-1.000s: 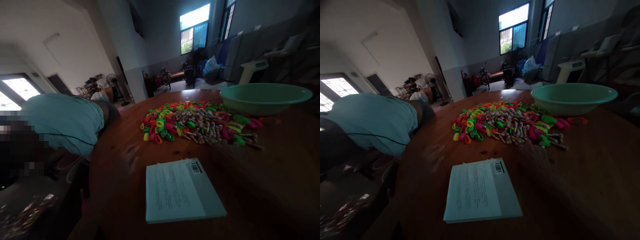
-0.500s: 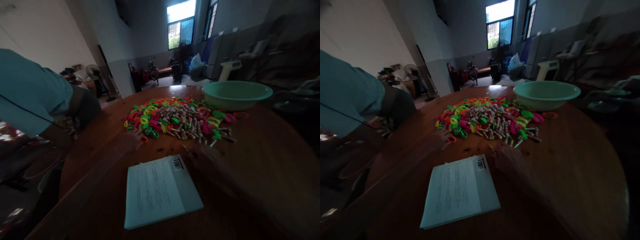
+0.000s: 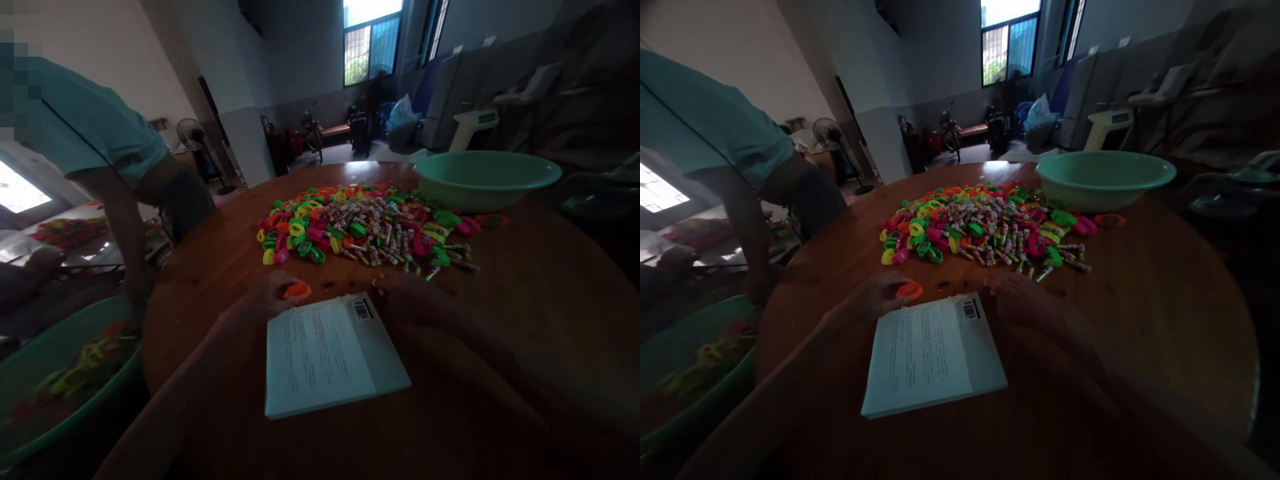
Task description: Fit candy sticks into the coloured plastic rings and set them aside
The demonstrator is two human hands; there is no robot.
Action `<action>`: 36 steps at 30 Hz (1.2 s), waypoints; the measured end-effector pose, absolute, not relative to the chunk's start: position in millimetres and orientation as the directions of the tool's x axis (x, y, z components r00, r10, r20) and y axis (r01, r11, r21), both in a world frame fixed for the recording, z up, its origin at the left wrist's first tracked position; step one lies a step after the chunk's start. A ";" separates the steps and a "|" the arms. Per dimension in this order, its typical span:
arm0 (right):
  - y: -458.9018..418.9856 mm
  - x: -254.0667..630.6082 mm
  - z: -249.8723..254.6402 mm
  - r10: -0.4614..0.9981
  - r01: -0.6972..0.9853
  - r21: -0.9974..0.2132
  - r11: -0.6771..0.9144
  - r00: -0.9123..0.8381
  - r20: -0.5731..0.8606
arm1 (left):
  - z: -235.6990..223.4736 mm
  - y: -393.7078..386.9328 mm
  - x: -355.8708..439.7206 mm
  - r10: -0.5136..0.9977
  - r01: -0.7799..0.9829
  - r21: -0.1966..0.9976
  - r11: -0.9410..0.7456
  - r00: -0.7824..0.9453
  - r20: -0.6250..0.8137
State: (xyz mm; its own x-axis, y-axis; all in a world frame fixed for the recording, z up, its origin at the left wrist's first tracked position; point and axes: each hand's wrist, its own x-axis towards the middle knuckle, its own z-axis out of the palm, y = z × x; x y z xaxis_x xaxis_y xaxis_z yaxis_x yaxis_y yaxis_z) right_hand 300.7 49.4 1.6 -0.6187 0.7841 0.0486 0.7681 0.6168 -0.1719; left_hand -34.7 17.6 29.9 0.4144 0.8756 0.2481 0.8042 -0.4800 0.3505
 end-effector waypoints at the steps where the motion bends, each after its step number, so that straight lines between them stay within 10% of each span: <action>1: 51.5 300.9 2.4 0.783 0.769 -0.165 0.617 -0.622 0.029 | 26.2 15.7 -38.4 0.863 0.777 0.375 -0.505 0.455 0.219; 12: 64.1 311.4 -1.6 0.734 0.732 -0.063 0.678 -0.672 0.098 | 14.5 -2.7 -34.0 0.868 0.676 0.569 -0.467 0.473 0.150; 21: 6.4 219.6 3.1 0.672 0.504 -0.453 0.735 -0.627 0.393 | -5.9 -4.4 -28.4 0.876 0.642 0.599 -0.480 0.396 0.277; 36: 3.9 198.7 -18.7 0.621 0.402 -0.483 0.778 -0.611 0.491 | -7.8 -8.4 -26.8 0.839 0.633 0.551 -0.545 0.420 0.346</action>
State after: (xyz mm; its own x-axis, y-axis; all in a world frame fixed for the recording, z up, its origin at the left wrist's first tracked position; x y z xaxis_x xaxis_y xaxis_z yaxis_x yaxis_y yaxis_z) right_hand 198.7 3.9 -18.7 -0.6110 0.6211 0.4909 0.4021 0.7776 -0.4834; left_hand -26.8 -8.4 -7.8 0.4203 0.8386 0.3464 0.6325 -0.5445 0.5508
